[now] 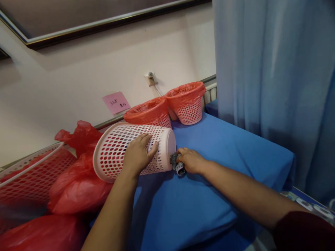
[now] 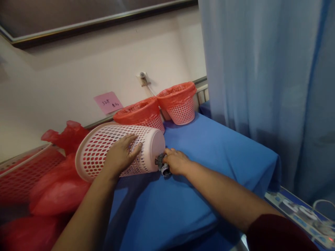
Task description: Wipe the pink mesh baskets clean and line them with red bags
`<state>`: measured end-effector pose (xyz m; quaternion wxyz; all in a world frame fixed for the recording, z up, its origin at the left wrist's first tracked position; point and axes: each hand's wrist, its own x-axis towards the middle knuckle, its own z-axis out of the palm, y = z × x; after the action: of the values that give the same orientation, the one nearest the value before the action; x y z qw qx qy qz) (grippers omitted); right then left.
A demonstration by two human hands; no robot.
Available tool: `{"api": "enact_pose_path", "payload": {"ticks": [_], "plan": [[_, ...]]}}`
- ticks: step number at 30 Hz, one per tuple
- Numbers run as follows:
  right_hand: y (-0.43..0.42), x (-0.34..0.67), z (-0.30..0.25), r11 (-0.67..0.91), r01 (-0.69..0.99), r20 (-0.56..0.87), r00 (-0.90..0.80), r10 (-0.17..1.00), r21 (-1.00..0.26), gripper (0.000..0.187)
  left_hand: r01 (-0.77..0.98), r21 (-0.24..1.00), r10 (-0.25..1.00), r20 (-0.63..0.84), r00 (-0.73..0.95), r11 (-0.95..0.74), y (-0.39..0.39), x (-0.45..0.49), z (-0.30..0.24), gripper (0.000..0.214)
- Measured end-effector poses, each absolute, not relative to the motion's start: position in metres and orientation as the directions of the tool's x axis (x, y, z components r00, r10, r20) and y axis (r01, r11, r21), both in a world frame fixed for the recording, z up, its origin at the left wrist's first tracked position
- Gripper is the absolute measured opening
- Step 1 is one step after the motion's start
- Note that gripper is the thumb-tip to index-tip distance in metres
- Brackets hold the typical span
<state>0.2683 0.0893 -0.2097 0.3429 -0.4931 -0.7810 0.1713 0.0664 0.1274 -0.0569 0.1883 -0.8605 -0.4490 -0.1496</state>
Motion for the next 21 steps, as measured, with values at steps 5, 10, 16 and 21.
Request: {"api": "enact_pose_path", "payload": {"ticks": [5,10,16,21], "plan": [[0.105,0.267,-0.216,0.243,0.664,0.337,0.014,0.942,-0.707,0.038,0.834,-0.184,0.719,0.432,0.544,-0.520,0.127,0.066,-0.057,0.051],[0.104,0.274,-0.207,0.161,0.595,0.377,0.258,0.890,-0.788,0.043,0.821,-0.203,0.707,0.426,0.564,-0.533,0.128,0.065,-0.057,0.053],[0.079,0.266,-0.201,0.673,0.441,0.677,-0.177,0.714,-0.594,0.040,0.818,-0.203,0.702,0.429,0.569,-0.539,0.129,0.063,-0.059,0.053],[0.086,0.261,-0.211,0.424,0.658,0.370,-0.231,0.900,-0.622,0.022,0.822,-0.205,0.704,0.432,0.564,-0.532,0.129,0.063,-0.060,0.051]]}}
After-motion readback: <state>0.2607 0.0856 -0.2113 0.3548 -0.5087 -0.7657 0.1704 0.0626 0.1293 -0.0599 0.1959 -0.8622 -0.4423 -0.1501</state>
